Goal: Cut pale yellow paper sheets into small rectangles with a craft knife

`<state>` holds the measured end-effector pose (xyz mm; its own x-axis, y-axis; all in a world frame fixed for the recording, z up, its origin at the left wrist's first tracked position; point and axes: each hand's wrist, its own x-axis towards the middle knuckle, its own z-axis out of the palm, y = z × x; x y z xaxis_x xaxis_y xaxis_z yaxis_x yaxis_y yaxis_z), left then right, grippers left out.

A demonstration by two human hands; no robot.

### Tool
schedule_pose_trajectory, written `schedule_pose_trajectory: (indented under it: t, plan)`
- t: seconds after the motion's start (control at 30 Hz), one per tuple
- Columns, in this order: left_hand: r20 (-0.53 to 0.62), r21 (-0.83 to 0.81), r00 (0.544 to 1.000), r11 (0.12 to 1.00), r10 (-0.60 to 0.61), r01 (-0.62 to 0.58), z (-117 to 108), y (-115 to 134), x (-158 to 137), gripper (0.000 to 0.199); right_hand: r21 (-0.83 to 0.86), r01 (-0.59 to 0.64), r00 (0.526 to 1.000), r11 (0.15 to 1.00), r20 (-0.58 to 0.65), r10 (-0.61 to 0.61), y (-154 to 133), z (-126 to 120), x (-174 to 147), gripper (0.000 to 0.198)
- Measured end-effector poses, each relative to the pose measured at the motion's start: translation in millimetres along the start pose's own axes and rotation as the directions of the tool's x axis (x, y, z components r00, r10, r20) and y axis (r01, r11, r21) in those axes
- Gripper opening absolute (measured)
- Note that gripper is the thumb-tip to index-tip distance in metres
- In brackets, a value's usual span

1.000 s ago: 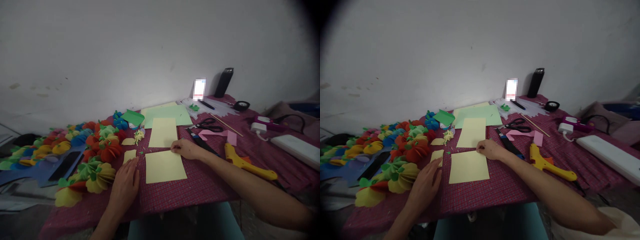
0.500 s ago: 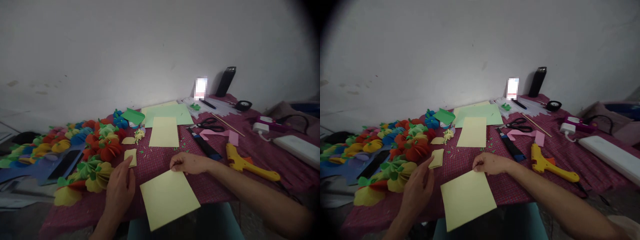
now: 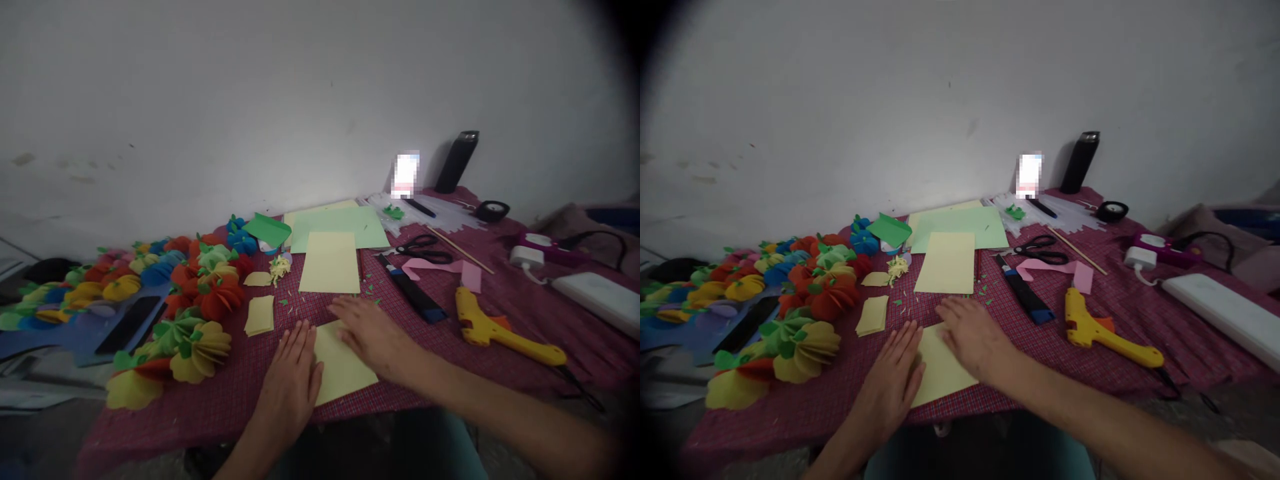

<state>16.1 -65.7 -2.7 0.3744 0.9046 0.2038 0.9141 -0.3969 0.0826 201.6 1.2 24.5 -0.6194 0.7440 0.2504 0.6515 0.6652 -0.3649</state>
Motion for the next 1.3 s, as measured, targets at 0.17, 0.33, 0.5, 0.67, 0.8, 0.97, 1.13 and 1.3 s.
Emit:
schedule_pose_trajectory:
  t: [0.17,0.33,0.5,0.67,0.8,0.97,1.13,1.3]
  plan:
    - [0.058,-0.011,0.998,0.999,0.036,-0.035,11.2,2.8,-2.0,0.059,0.116,0.103,0.978,0.988,0.168,-0.122,-23.9,20.5,-14.5,0.070]
    - [0.122,0.037,0.992,0.999,0.018,-0.023,9.3,4.7,-2.4,0.056,0.109,0.079,0.970,0.991,0.221,-0.101,-19.6,25.3,-16.4,0.080]
    - [0.121,0.096,0.992,0.995,-0.021,0.009,6.4,7.8,-2.4,0.058,0.049,0.058,0.982,0.997,0.177,-0.066,-5.6,23.7,-22.0,0.079]
    - [0.068,0.128,0.997,0.991,-0.038,0.029,5.1,4.3,-10.8,0.059,-0.007,0.040,0.991,0.999,0.125,-0.039,9.9,18.2,-30.0,0.080]
    - [0.013,0.131,0.998,0.990,-0.059,0.057,6.5,1.0,-20.8,0.062,-0.041,0.018,0.992,0.999,0.122,-0.013,15.5,12.1,-35.2,0.081]
    - [-0.008,0.146,0.996,0.985,-0.091,0.091,6.5,-0.8,-28.9,0.065,-0.049,0.023,0.994,0.999,0.111,-0.018,17.8,9.0,-36.7,0.078]
    - [-0.042,0.122,0.995,0.987,-0.096,0.100,-6.3,6.8,-15.5,0.053,-0.004,-0.022,0.999,1.000,0.050,0.022,11.2,1.7,-31.3,0.061]
    - [-0.010,0.047,1.000,0.999,-0.012,0.013,-4.5,16.1,12.2,0.048,0.227,-0.083,0.994,0.970,-0.055,0.097,-18.9,10.5,-21.6,0.056]
